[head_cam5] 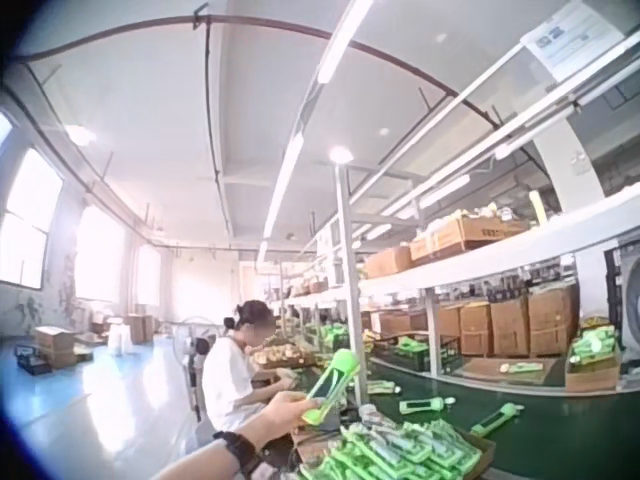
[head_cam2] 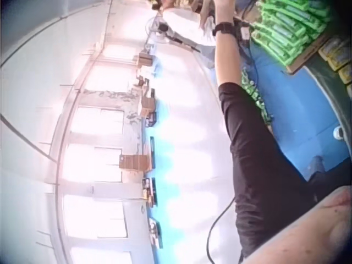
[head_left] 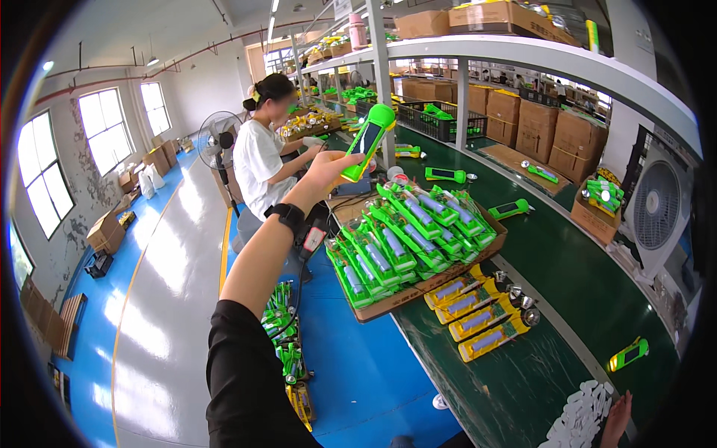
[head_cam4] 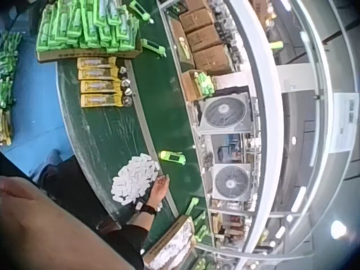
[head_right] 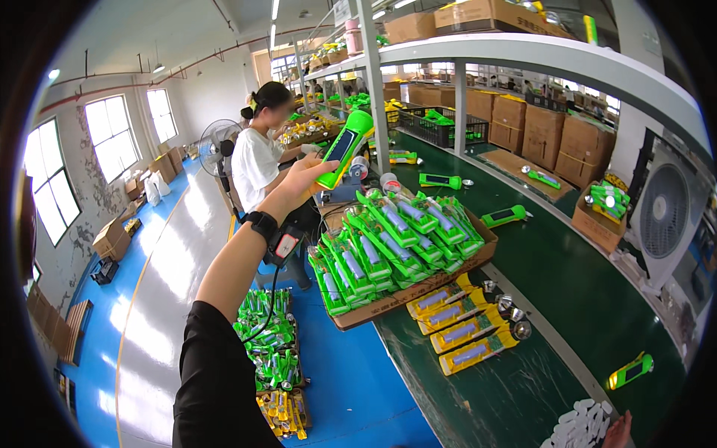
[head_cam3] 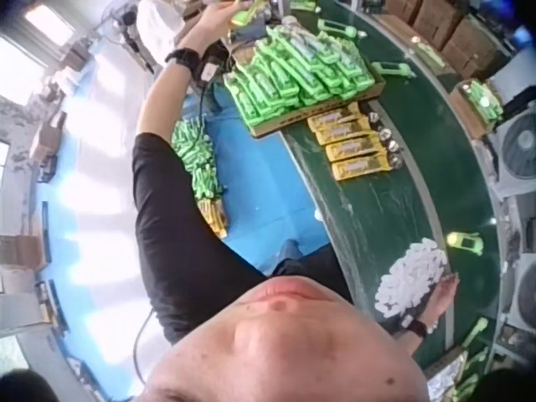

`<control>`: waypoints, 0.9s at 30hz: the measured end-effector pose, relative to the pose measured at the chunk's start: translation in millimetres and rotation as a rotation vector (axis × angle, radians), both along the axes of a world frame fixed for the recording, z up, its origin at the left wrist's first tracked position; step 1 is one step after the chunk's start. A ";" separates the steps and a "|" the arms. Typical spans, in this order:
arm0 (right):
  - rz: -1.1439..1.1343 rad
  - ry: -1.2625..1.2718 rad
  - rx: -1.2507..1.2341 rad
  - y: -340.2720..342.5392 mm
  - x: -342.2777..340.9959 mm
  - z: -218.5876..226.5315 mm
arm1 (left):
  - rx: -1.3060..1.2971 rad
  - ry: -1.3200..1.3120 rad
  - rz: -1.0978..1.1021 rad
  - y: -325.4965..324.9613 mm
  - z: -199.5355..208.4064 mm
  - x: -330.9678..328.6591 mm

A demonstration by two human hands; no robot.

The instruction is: Assemble small plastic covers and components onto flashlights on a factory conveyor belt.

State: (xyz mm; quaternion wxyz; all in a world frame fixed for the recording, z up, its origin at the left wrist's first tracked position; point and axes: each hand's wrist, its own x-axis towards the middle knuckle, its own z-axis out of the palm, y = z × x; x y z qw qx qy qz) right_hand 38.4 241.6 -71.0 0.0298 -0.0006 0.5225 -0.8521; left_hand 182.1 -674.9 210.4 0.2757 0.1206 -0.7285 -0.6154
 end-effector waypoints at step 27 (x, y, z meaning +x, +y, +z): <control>-0.244 -0.052 0.118 -111.0 5.2 64.0 | -0.469 -0.481 -1.216 154.7 -321.1 -372.9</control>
